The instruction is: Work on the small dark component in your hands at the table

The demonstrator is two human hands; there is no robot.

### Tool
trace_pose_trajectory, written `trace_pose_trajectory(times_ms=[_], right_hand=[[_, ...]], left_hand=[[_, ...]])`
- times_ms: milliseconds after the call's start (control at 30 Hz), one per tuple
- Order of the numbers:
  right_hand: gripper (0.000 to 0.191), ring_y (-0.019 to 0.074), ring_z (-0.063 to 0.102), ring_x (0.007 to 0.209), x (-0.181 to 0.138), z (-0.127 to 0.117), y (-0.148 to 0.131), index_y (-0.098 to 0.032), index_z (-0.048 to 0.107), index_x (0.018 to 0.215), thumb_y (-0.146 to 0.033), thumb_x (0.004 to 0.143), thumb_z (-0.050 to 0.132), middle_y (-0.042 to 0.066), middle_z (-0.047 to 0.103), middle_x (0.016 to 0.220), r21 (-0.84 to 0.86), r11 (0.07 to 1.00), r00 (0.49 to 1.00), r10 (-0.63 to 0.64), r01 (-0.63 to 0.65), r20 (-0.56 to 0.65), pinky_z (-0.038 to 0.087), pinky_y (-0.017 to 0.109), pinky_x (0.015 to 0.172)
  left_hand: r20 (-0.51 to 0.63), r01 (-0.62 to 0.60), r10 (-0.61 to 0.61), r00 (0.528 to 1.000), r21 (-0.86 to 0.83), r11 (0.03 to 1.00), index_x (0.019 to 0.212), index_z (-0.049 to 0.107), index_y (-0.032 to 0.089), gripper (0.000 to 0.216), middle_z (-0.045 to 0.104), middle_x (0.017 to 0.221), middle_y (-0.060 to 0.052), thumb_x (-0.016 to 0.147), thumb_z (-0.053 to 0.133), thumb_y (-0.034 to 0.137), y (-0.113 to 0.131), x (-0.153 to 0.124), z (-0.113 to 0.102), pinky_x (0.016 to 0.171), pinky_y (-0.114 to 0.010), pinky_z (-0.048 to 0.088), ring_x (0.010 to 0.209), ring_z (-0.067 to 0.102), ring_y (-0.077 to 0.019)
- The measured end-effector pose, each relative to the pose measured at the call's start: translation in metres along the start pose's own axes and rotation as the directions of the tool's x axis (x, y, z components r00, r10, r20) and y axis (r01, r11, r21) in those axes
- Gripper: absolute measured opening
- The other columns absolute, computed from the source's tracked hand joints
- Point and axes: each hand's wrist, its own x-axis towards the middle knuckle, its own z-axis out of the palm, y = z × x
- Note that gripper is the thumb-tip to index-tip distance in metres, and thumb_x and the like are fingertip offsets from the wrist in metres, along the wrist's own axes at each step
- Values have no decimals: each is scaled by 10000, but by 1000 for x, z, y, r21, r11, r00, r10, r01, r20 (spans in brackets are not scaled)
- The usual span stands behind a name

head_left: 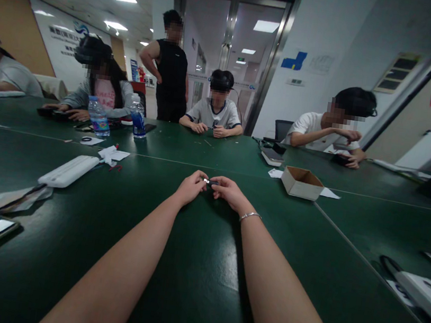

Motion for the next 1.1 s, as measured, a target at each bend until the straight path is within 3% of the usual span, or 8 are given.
trace_pose_trajectory(times_ms=[200,367,533,667,833,967,1100], right_hand=[[198,70,542,471,0,-1,0,-127,614,950,-43,771,617,-18,594,613,13,1000,1000,6,-6,-5,501,169,473],[192,68,540,463,0,0,0,-128,614,936,-36,767,614,-24,585,606,21,1000,1000,5,-5,-7,496,168,471],[198,68,536,452,-2,2,-2,-127,611,938,-18,775,584,-33,574,596,-12,1000,1000,-7,6,-21,483,165,456],[202,71,536,444,-4,6,-2,-131,607,927,-13,765,588,-40,566,595,-54,998,999,-25,23,-43,476,171,441],[201,69,525,426,-3,11,-1,-133,603,901,7,761,573,-43,561,591,-105,994,996,-38,29,-83,468,169,416],[204,69,533,435,-4,11,-2,-133,600,903,12,763,566,-40,567,598,-119,992,995,-39,28,-93,475,167,420],[196,70,539,441,-3,9,-1,-134,597,909,-3,764,577,-38,569,607,-106,994,995,-42,32,-86,477,167,422]], left_hand=[[-7,30,-29,1000,87,996,834,571,182,251,609,695,-9,844,460,407,9,-4,-2,649,-259,441,664,563,-136],[-69,-50,60,996,144,988,1005,589,211,227,622,912,-24,789,537,260,11,-5,-1,724,-261,456,765,578,-132],[-21,-43,47,999,166,985,1050,592,214,281,569,672,9,851,464,363,7,-5,-1,617,-251,435,611,534,-126],[-47,-56,64,997,160,986,1094,575,217,287,612,837,-14,834,498,312,8,-7,-1,633,-243,441,641,557,-108],[-23,-48,51,998,127,991,1025,588,215,277,560,661,17,861,441,382,9,-8,0,562,-235,414,567,523,-110],[-12,-32,33,999,64,997,1044,552,211,246,565,657,24,844,444,303,8,-8,0,580,-229,426,579,538,-106],[-13,-27,28,1000,98,995,972,532,209,227,549,588,39,865,430,382,7,-7,-1,545,-226,410,513,524,-102]])
